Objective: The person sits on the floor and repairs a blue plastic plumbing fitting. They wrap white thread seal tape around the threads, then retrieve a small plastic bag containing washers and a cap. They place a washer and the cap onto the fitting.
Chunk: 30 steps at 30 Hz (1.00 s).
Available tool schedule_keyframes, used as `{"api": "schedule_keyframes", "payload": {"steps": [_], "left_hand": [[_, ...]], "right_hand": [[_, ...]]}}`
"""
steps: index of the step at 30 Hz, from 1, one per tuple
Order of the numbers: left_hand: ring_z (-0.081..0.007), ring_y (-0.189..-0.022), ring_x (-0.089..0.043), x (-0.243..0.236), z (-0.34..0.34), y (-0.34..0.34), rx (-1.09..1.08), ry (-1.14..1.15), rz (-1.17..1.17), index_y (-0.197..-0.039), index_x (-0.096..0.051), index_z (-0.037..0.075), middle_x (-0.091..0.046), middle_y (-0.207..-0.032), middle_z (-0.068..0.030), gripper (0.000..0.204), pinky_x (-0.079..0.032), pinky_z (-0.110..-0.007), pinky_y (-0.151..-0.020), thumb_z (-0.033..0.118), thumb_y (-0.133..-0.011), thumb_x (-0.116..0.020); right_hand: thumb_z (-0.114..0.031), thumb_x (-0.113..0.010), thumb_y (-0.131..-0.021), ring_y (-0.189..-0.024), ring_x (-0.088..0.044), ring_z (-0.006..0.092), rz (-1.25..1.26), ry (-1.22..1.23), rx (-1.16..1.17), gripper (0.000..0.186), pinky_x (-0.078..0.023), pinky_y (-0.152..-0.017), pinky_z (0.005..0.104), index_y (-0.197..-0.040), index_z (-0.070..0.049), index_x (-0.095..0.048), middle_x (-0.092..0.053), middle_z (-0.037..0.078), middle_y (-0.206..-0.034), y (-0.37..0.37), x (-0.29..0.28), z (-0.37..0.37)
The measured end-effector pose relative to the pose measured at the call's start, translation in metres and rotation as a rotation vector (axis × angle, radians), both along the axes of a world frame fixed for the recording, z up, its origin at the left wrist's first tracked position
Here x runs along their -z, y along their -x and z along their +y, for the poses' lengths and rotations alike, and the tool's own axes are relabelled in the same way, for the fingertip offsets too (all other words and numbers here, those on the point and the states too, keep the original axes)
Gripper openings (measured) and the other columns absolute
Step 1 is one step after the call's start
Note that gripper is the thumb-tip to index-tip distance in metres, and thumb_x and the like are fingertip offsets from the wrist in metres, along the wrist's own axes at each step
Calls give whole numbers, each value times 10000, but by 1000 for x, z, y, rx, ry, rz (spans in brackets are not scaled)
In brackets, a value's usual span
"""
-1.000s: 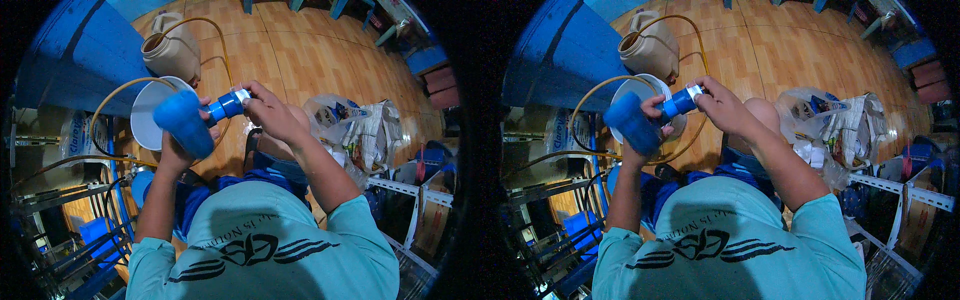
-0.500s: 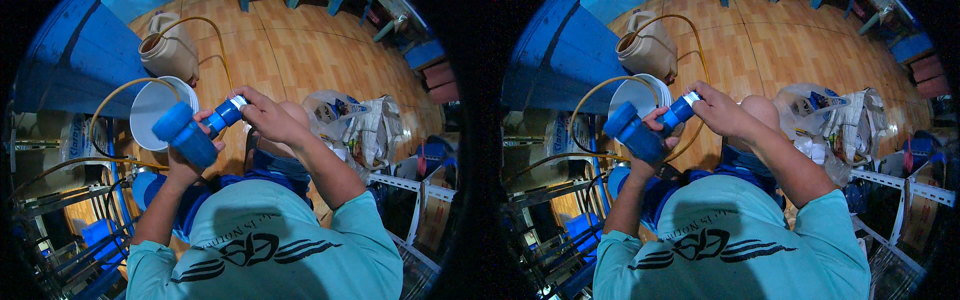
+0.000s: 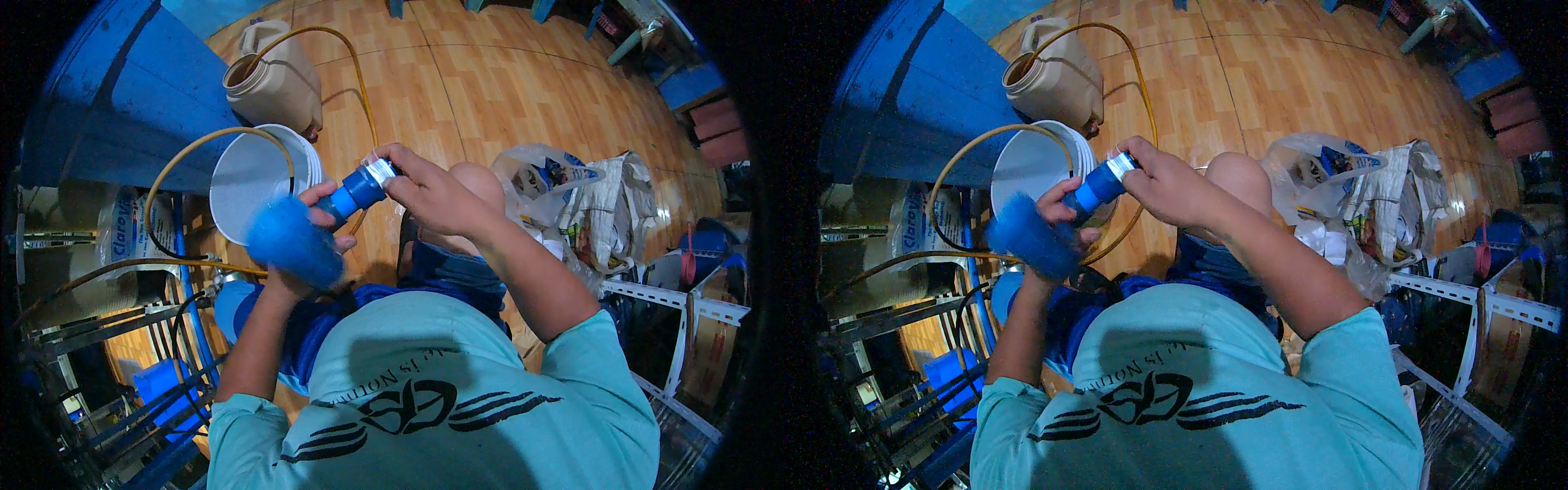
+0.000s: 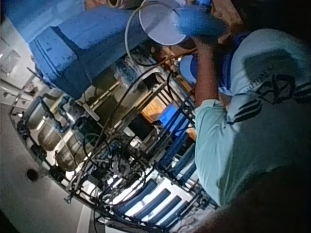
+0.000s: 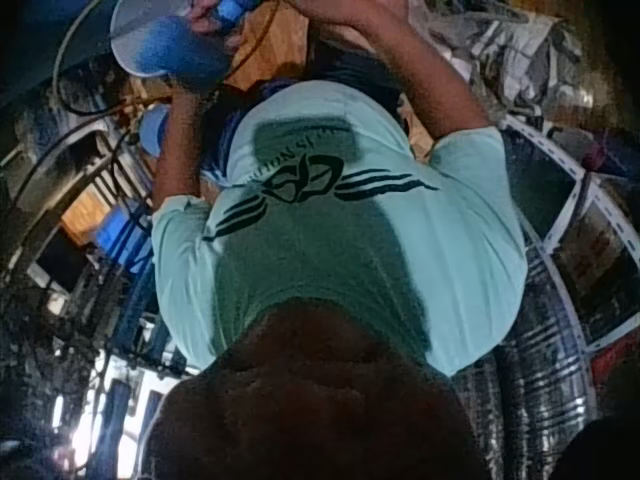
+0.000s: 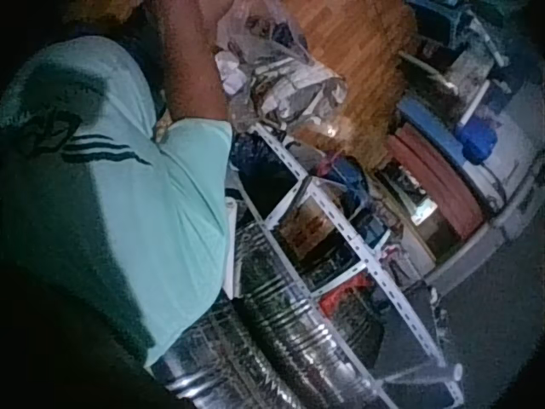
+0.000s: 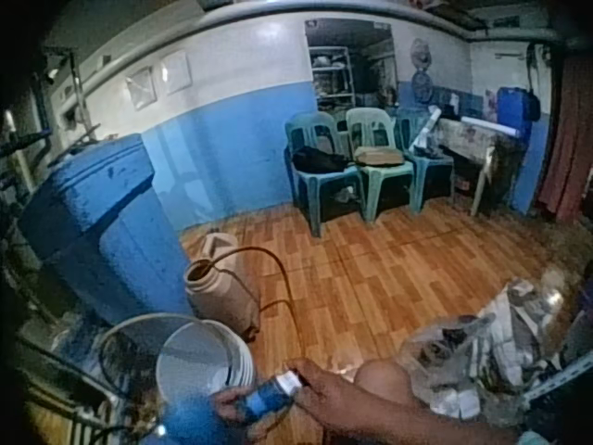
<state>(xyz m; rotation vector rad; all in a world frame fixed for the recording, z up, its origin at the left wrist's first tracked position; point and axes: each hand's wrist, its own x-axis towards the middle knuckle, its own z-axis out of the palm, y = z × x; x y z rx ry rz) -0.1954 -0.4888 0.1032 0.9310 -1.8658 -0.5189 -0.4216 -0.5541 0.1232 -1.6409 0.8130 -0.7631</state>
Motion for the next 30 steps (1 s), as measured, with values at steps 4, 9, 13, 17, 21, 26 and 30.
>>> {"api": "schedule_keyframes", "payload": {"steps": [4, 9, 13, 17, 21, 26, 30], "left_hand": [[-404, -1063, -622, -28, 0, -8, 68, 378, -487, -1000, -603, 171, -597, -1248, -169, 350, -577, -417, -822, 60, -695, -733], [-390, -1060, -629, -42, 1, -11, 134, 486, -691, -988, -594, 179, -602, -1254, -150, 325, -592, -400, -799, 88, -710, -735], [-389, -1072, -626, -40, 1, -15, 155, 424, -640, -991, -601, 173, -604, -1250, -165, 326, -580, -410, -824, 113, -708, -750], [-378, -1081, -625, -30, 9, -9, 88, 127, -337, -1059, -608, 160, -601, -1244, -181, 431, -553, -426, -877, 130, -671, -791], [-300, -1142, -602, -14, 22, 1, -77, -234, -47, -1216, -561, 112, -581, -1279, -152, 555, -488, -370, -972, 102, -727, -822], [-303, -1249, -511, -3, 30, 15, -43, -374, 351, -1053, -444, 83, -510, -1328, -189, 477, -445, -446, -1015, 73, -755, -817], [-319, -1262, -502, -4, 33, 13, -54, -474, 486, -1109, -451, 94, -502, -1325, -212, 476, -450, -444, -1017, 78, -781, -795]], "right_hand": [[-237, -508, -919, -688, -562, 164, -42, -308, -123, 277, -448, -616, 303, -1113, -46, -559, -602, 64, -823, 2, -7, -15], [-263, -526, -919, -602, -483, 87, -46, -583, -219, 261, -375, -518, 238, -1101, -83, -578, -572, -2, -772, -1, 3, -23], [-247, -525, -916, -608, -491, 80, -20, -501, -228, 269, -379, -512, 241, -1121, -80, -581, -579, 3, -771, -2, 1, -21], [-187, -519, -905, -686, -541, 93, -26, -365, -183, 287, -432, -586, 249, -1147, -46, -583, -601, 28, -837, -1, -4, -16], [-126, -511, -894, -826, -570, 129, -126, -294, -116, 306, -473, -731, 271, -1168, -7, -571, -606, 68, -931, -5, -5, -10], [-131, -471, -946, -893, -520, 100, -106, -189, -122, 357, -447, -776, 249, -1288, -44, -523, -562, 38, -1048, -5, 12, -4], [-120, -495, -890, -938, -601, 207, -117, -119, -48, 348, -477, -844, 330, -1215, -3, -532, -614, 136, -1014, -9, 9, 3]]}}
